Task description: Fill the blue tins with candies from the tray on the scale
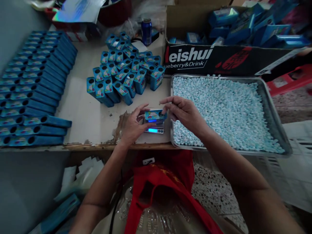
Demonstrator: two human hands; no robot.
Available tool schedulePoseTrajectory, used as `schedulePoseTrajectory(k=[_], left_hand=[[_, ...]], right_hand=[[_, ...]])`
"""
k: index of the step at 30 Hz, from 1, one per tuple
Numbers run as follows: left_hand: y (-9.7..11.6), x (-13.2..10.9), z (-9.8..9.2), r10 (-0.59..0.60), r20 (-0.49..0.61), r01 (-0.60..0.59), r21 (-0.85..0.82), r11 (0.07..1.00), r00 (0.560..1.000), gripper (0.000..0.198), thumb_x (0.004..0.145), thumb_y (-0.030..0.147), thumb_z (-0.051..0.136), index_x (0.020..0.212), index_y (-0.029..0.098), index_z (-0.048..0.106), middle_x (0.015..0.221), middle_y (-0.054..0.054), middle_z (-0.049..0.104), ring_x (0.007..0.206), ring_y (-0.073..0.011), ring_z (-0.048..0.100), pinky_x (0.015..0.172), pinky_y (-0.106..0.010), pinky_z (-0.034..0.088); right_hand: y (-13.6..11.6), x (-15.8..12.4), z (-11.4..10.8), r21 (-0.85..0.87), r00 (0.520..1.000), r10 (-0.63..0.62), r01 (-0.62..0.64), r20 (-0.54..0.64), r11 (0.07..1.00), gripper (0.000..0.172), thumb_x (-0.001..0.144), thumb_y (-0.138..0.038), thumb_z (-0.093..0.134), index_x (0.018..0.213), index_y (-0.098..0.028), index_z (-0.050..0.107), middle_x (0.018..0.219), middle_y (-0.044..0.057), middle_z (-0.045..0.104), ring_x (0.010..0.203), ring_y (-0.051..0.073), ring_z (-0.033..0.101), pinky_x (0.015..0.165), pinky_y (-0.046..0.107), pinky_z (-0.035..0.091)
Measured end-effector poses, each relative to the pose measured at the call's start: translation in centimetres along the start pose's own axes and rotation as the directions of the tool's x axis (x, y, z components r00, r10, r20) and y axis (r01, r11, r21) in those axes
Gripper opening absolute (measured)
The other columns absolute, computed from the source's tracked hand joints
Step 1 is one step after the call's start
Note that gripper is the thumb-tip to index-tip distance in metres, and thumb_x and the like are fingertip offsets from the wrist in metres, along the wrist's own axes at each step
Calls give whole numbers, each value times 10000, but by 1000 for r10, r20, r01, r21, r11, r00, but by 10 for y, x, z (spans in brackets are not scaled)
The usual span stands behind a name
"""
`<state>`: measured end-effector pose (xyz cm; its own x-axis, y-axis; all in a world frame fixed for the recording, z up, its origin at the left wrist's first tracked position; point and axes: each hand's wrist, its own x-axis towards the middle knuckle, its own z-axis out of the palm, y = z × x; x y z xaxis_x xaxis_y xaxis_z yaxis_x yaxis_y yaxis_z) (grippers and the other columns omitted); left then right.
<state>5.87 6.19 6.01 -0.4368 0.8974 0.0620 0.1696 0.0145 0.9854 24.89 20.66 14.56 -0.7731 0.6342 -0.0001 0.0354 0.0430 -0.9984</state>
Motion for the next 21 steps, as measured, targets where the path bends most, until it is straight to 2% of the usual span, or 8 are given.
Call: schedulePoseTrajectory(k=[2,5,9,14,18,21], left_hand=[[-3,-1,-11,-1,-22,2,33,999,1000,831,817,589,998,1515,255,693,1408,-126,789,1359,-291,756,1228,-468,598],[-8,-3,-27,-9,-72,13,59,998,997,770,830,556,997,1472,239,715,1349,-127,798,1307,-286,775,1190,-461,629],[-9,-5,-39,22,-86,-17,58,998,996,743,806,502,1029,1443,249,742,1333,-122,805,1259,-288,781,1182,-486,640],[1,-8,-45,49,-50,-46,69,997,998,701,826,506,1025,1419,238,764,1324,-125,811,1257,-295,782,1188,-483,641],[2,-11,-51,63,-25,-60,89,994,998,687,837,554,1013,1392,225,777,1344,-137,805,1250,-304,784,1173,-482,651],[2,-13,-53,54,-7,-53,97,994,998,659,829,548,1017,1358,221,798,1339,-141,807,1251,-312,778,1169,-478,647]], right_hand=[[-6,3,-4,-194,998,-37,45,46,980,268,1067,-512,713,1135,-265,793,831,-4,735,611,148,514,590,310,376],[-15,6,-14,-463,985,-44,117,165,879,163,1082,-336,666,1111,-270,813,781,1,712,686,186,593,672,331,392],[-26,8,-20,-649,967,31,147,255,746,169,1052,-218,690,1122,-285,829,705,3,659,650,206,572,697,355,360],[-27,13,-17,-695,966,63,134,250,707,187,980,-198,767,1140,-296,765,676,-25,631,623,201,543,675,359,338],[-20,17,-13,-645,976,85,67,202,762,309,870,-174,911,1069,-298,711,663,-57,662,621,190,567,639,335,334],[-21,19,-10,-567,979,119,-5,165,824,440,756,-148,1030,1064,-278,744,633,-70,646,604,170,559,619,316,339]])
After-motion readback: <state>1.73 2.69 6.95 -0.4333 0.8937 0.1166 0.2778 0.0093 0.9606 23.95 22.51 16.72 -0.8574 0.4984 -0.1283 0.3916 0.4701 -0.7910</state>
